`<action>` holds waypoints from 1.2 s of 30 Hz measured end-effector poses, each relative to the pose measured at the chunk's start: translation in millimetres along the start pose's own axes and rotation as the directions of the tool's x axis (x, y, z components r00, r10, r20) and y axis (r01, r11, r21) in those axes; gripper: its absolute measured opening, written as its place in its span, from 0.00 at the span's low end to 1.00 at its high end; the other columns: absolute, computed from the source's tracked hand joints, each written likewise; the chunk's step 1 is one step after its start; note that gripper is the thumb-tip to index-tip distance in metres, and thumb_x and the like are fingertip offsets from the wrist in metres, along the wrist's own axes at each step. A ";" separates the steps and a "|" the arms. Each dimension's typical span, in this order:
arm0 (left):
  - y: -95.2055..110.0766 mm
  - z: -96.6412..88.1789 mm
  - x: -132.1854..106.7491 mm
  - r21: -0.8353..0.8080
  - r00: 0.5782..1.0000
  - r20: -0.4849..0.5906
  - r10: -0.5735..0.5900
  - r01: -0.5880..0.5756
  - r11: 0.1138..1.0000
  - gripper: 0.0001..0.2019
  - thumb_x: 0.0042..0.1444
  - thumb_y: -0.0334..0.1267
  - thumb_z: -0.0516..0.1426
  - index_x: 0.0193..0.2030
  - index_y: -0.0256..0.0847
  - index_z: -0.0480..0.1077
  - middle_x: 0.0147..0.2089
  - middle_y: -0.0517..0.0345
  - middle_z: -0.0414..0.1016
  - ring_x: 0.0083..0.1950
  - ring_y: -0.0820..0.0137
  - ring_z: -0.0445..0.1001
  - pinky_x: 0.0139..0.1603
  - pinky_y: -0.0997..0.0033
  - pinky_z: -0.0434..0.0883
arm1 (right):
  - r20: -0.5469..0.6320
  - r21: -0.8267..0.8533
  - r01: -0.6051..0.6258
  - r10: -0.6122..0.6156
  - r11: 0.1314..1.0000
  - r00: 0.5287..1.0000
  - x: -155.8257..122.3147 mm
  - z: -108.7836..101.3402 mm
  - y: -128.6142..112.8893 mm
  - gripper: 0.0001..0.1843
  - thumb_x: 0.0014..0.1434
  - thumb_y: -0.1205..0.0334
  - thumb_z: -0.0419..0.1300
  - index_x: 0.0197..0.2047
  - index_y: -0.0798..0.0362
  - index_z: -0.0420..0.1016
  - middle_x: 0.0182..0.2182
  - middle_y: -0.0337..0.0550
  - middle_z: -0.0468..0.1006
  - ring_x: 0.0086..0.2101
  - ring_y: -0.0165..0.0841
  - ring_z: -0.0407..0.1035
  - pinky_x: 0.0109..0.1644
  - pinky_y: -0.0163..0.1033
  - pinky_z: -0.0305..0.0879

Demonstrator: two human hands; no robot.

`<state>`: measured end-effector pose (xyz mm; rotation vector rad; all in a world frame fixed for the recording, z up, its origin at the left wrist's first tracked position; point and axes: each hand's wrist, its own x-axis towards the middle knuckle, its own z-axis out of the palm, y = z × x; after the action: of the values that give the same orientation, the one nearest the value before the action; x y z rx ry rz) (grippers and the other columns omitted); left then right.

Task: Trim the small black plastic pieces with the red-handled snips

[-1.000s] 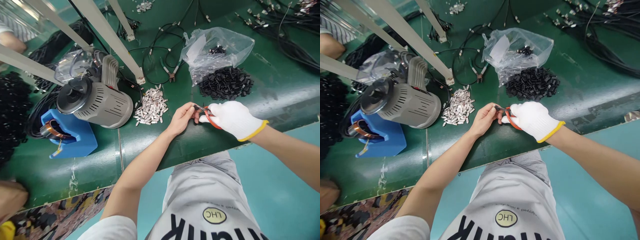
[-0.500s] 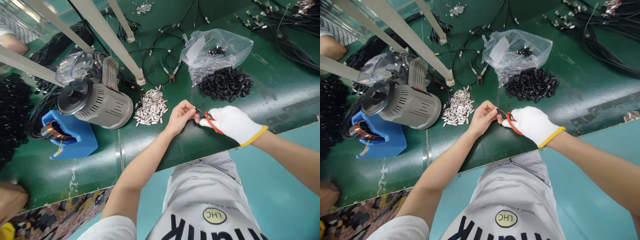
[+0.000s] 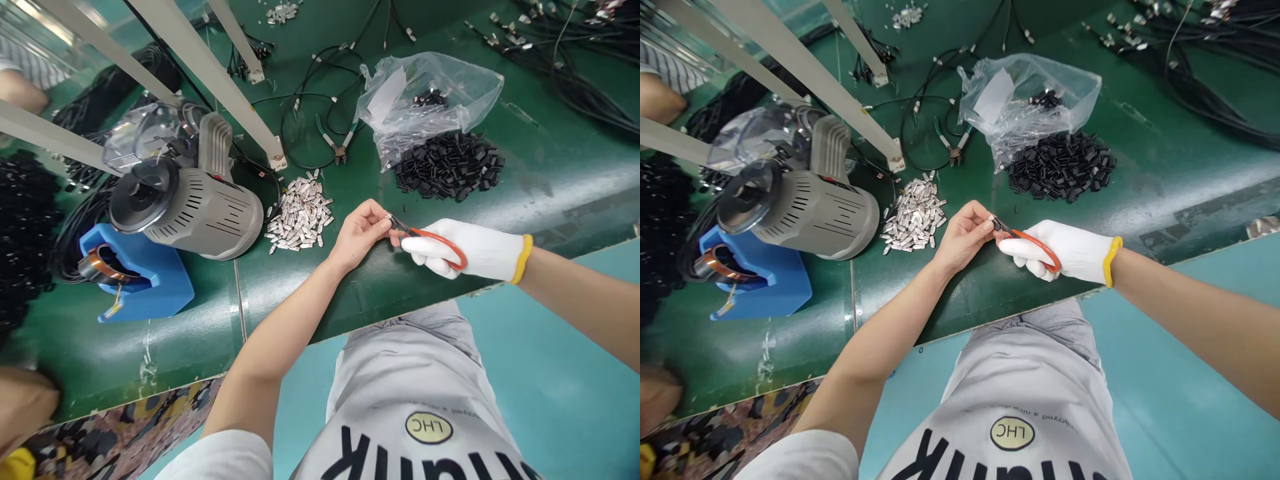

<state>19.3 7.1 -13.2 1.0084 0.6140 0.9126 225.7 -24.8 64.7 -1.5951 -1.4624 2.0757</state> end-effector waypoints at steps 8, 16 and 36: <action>0.3 2.0 -0.2 -0.034 0.999 0.033 0.016 -0.015 0.999 0.21 0.59 0.53 0.67 0.39 0.40 0.64 0.35 0.60 0.80 0.33 0.71 0.80 0.47 0.63 0.78 | 0.240 0.464 -0.047 -0.074 0.885 0.968 12.0 -0.4 23.3 0.22 0.62 0.41 0.65 0.32 0.48 0.63 0.21 0.30 0.59 0.18 0.22 0.44 0.19 0.32 0.41; -4.4 -1.9 2.0 0.116 0.996 -0.057 0.074 -0.067 0.991 0.22 0.57 0.55 0.68 0.41 0.40 0.67 0.31 0.64 0.75 0.29 0.76 0.76 0.40 0.70 0.75 | -0.048 -0.052 0.115 -0.118 0.992 0.992 -1.0 5.8 12.6 0.26 0.64 0.34 0.57 0.30 0.49 0.65 0.18 0.35 0.64 0.19 0.28 0.56 0.25 0.37 0.52; 0.6 1.0 0.4 0.114 0.991 -0.030 -0.132 0.134 0.984 0.24 0.63 0.60 0.60 0.33 0.39 0.64 0.25 0.65 0.64 0.21 0.82 0.57 0.22 0.78 0.57 | -0.380 -0.900 -0.212 -0.447 0.381 0.810 3.7 15.2 20.9 0.32 0.68 0.33 0.48 0.35 0.53 0.75 0.24 0.51 0.77 0.28 0.42 0.73 0.32 0.40 0.47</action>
<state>20.1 7.1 -12.2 1.0486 0.7516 0.7786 220.6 -42.4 46.1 -1.9993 -2.5025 0.3326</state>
